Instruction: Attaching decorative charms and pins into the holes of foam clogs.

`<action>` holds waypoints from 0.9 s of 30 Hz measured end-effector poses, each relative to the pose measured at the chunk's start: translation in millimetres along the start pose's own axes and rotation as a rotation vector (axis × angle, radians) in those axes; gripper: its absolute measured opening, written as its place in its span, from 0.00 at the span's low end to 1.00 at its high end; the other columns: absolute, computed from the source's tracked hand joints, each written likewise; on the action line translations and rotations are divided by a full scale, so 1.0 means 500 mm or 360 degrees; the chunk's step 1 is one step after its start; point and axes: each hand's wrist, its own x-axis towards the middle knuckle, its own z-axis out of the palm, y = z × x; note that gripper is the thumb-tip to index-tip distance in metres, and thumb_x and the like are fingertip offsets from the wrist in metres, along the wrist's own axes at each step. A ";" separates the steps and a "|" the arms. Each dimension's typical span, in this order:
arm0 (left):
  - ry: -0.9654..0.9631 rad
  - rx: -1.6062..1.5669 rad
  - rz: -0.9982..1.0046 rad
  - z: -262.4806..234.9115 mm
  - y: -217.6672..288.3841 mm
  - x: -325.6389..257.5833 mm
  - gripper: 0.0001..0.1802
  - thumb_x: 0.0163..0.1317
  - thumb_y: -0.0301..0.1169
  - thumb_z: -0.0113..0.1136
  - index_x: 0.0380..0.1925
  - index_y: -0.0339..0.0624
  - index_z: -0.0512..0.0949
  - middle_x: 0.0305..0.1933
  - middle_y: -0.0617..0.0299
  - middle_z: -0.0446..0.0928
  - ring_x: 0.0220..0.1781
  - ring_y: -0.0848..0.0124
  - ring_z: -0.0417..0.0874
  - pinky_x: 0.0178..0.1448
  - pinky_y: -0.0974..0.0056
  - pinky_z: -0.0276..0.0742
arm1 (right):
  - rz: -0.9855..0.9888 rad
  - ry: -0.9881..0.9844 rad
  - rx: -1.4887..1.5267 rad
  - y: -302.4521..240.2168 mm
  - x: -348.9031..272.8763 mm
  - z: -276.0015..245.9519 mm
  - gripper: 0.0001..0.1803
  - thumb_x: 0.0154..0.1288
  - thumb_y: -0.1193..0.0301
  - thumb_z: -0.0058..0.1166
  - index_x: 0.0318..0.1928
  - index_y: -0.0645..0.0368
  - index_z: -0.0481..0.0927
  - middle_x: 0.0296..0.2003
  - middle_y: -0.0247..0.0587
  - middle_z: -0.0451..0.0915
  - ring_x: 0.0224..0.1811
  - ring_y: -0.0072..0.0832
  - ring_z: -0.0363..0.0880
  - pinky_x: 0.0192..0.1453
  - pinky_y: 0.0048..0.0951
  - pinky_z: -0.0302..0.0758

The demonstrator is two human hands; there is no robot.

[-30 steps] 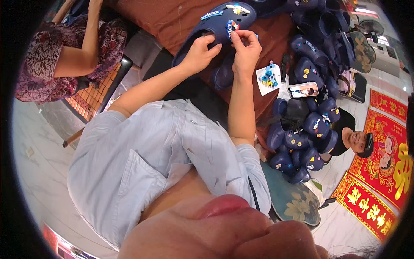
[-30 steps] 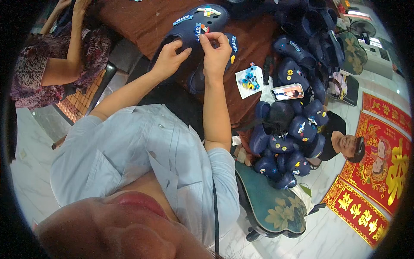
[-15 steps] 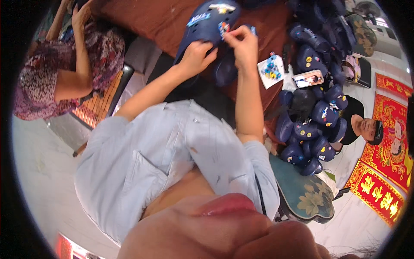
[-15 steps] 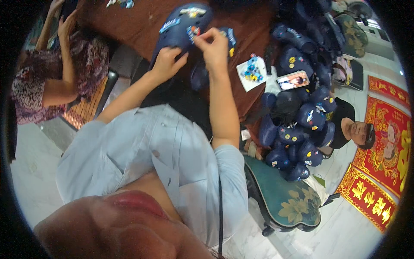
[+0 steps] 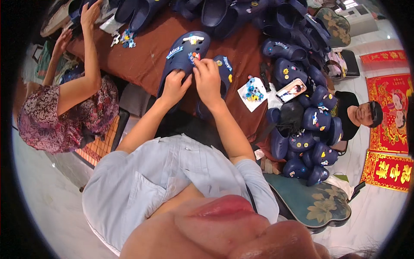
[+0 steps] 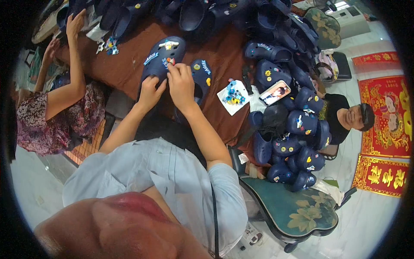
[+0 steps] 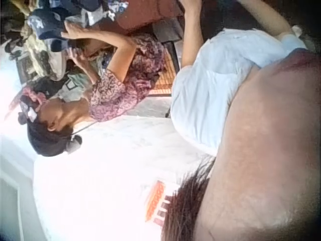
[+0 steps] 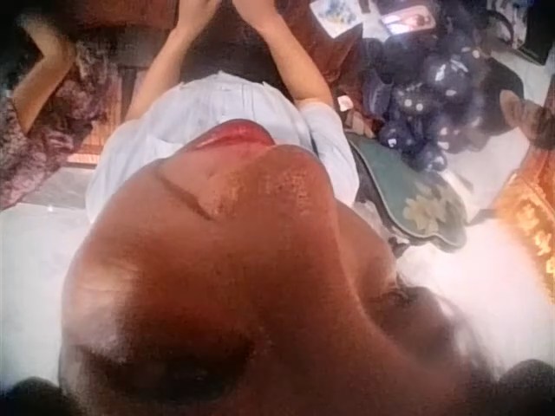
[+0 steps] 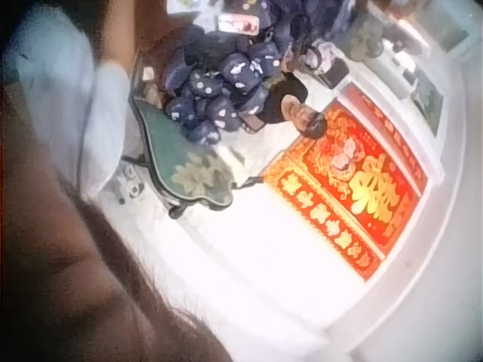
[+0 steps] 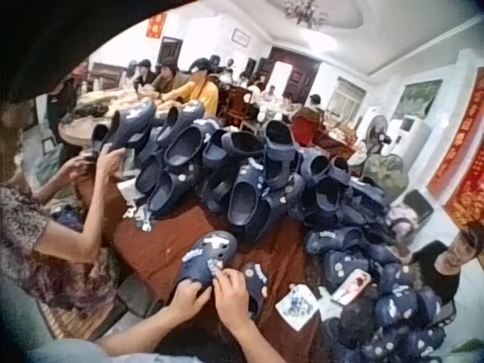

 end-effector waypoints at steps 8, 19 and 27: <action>-0.0084 -0.0154 -0.0368 0.037 -0.011 0.005 0.14 0.58 0.26 0.63 0.23 0.27 0.70 0.25 0.44 0.71 0.28 0.53 0.73 0.34 0.54 0.68 | -0.0095 -0.0124 -0.0110 0.029 -0.015 -0.035 0.22 0.57 0.78 0.60 0.54 0.66 0.78 0.44 0.47 0.75 0.49 0.43 0.74 0.52 0.38 0.74; -0.0079 -0.0221 -0.0670 0.075 -0.037 -0.003 0.21 0.57 0.32 0.67 0.43 0.24 0.78 0.41 0.45 0.82 0.46 0.62 0.83 0.50 0.61 0.75 | -0.0162 -0.0353 -0.0207 0.070 -0.054 -0.046 0.23 0.53 0.74 0.65 0.52 0.63 0.80 0.47 0.42 0.78 0.54 0.40 0.72 0.59 0.41 0.67; -0.0271 -0.0105 -0.0747 0.070 -0.044 -0.013 0.24 0.60 0.35 0.63 0.49 0.24 0.76 0.50 0.35 0.79 0.55 0.46 0.80 0.59 0.54 0.74 | 0.0025 -0.0423 0.0030 0.052 -0.115 -0.136 0.17 0.57 0.76 0.62 0.49 0.62 0.81 0.43 0.45 0.80 0.50 0.44 0.75 0.56 0.41 0.72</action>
